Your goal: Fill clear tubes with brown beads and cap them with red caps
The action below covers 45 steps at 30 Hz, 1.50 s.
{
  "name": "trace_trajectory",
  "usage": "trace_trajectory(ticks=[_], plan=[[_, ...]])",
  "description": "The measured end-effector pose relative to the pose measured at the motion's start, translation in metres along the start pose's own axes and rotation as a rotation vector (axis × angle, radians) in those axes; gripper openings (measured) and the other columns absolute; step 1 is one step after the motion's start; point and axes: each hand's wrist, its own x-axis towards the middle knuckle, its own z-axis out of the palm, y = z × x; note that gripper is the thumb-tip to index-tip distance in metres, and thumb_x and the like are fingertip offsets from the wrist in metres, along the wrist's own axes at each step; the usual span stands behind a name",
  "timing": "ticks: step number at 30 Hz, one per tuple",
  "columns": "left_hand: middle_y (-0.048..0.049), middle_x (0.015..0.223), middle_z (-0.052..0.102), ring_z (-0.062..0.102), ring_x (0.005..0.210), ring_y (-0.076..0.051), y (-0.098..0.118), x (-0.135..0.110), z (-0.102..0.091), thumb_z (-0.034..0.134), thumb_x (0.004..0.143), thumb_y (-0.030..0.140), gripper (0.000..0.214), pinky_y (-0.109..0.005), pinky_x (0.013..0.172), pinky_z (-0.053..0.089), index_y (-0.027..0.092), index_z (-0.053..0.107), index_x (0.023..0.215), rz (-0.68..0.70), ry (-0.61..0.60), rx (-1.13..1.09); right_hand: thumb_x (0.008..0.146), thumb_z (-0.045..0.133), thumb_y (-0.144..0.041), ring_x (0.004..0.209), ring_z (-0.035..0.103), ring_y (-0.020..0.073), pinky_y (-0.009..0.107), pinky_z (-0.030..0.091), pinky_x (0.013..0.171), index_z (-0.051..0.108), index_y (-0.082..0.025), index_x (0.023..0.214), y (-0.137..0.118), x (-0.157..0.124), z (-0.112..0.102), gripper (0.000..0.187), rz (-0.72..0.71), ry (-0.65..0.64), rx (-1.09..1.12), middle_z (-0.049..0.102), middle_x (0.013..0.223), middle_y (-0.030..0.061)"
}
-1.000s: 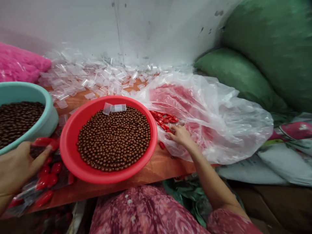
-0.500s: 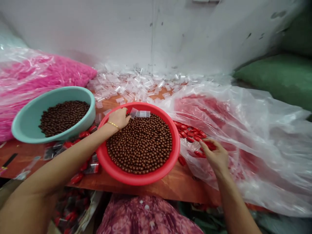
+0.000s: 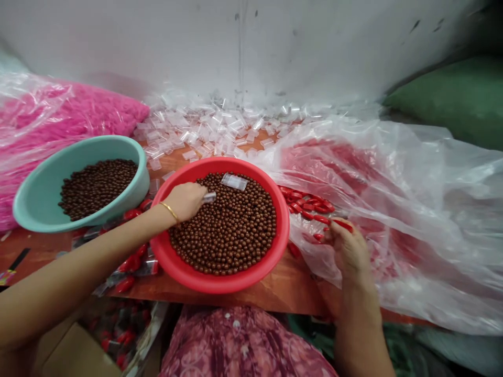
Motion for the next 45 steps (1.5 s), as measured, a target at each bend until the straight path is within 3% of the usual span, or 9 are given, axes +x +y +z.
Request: trace_trajectory(ticks=[5, 10, 14, 17, 20, 26, 32, 38, 45], plan=[[-0.0166, 0.091, 0.067, 0.064, 0.089, -0.025, 0.029, -0.002, 0.021, 0.034, 0.084, 0.009, 0.028, -0.035, 0.077, 0.05, 0.01, 0.061, 0.089, 0.207, -0.109, 0.063, 0.059, 0.072, -0.037, 0.069, 0.06, 0.0119, 0.024, 0.048, 0.059, 0.064, -0.02, 0.077, -0.002, -0.006, -0.003, 0.027, -0.135, 0.076, -0.118, 0.064, 0.079, -0.0006], [-0.011, 0.093, 0.069, 0.065, 0.091, -0.024, 0.049, 0.026, 0.041, 0.049, 0.073, 0.009, 0.021, -0.034, 0.08, 0.05, 0.014, 0.063, 0.087, 0.099, -0.07, -0.268, 0.064, 0.07, -0.031, 0.082, 0.065, 0.019, 0.036, 0.052, 0.071, 0.061, -0.021, 0.074, -0.017, -0.026, 0.01, 0.017, -0.308, -0.033, 0.017, 0.069, 0.083, 0.0024], [-0.0046, 0.087, 0.071, 0.066, 0.084, -0.019, 0.044, 0.034, 0.046, 0.054, 0.074, 0.017, 0.02, -0.029, 0.078, 0.051, 0.014, 0.064, 0.091, 0.059, -0.06, -0.577, 0.064, 0.073, -0.035, 0.055, 0.059, 0.0137, 0.03, 0.05, 0.056, 0.056, -0.021, 0.07, -0.025, -0.036, 0.023, 0.023, -0.273, -0.108, 0.102, 0.058, 0.057, -0.0041], [-0.0067, 0.098, 0.07, 0.064, 0.089, -0.016, 0.038, 0.027, 0.04, 0.059, 0.073, 0.022, 0.029, -0.03, 0.084, 0.049, 0.011, 0.061, 0.099, 0.084, -0.045, -1.119, 0.067, 0.069, -0.044, 0.035, 0.037, 0.0066, 0.019, 0.032, 0.035, 0.054, -0.022, 0.075, -0.029, -0.041, 0.033, 0.028, -0.138, -0.196, 0.143, 0.039, 0.043, -0.0103], [-0.0087, 0.102, 0.069, 0.063, 0.093, -0.016, 0.036, 0.014, 0.031, 0.066, 0.069, 0.024, 0.032, -0.033, 0.09, 0.047, 0.01, 0.06, 0.097, 0.069, -0.012, -1.446, 0.069, 0.063, -0.048, 0.033, 0.026, 0.0041, 0.016, 0.016, 0.031, 0.055, -0.022, 0.081, -0.033, -0.043, 0.043, 0.031, -0.023, -0.293, 0.098, 0.039, 0.047, -0.0091], [-0.0071, 0.098, 0.068, 0.065, 0.086, -0.015, 0.044, -0.012, 0.023, 0.075, 0.065, 0.028, 0.044, -0.032, 0.086, 0.05, 0.013, 0.056, 0.101, -0.02, -0.025, -1.794, 0.075, 0.058, -0.045, 0.041, 0.033, 0.0065, 0.018, 0.025, 0.037, 0.059, -0.023, 0.086, -0.052, -0.048, 0.074, 0.025, -0.118, -0.447, -0.095, 0.046, 0.057, -0.0058], [-0.0021, 0.086, 0.067, 0.065, 0.068, -0.008, 0.045, -0.018, 0.022, 0.06, 0.08, 0.021, 0.017, -0.024, 0.074, 0.05, 0.016, 0.052, 0.094, -0.222, -0.18, -1.886, 0.079, 0.057, -0.047, 0.078, 0.056, 0.0159, 0.029, 0.045, 0.07, 0.068, -0.023, 0.098, -0.053, -0.047, 0.117, 0.032, -0.398, -0.601, -0.315, 0.064, 0.083, 0.001], [0.0022, 0.073, 0.062, 0.063, 0.06, -0.006, 0.046, -0.02, 0.019, 0.055, 0.083, 0.017, 0.008, -0.019, 0.061, 0.047, 0.015, 0.048, 0.087, -0.173, -0.153, -1.87, 0.078, 0.055, -0.053, 0.048, 0.037, 0.0091, 0.024, 0.031, 0.047, 0.065, -0.018, 0.098, -0.033, -0.049, 0.136, 0.042, -0.216, -0.677, -0.256, 0.044, 0.055, -0.0053], [0.0031, 0.071, 0.06, 0.062, 0.058, -0.006, 0.048, -0.019, 0.02, 0.056, 0.083, 0.016, 0.01, -0.018, 0.06, 0.047, 0.015, 0.047, 0.087, -0.233, -0.136, -1.822, 0.072, 0.06, -0.056, 0.042, 0.024, 0.0055, 0.023, 0.015, 0.04, 0.062, -0.017, 0.096, -0.036, -0.054, 0.136, 0.046, -0.036, -0.678, -0.171, 0.036, 0.054, -0.0073]])
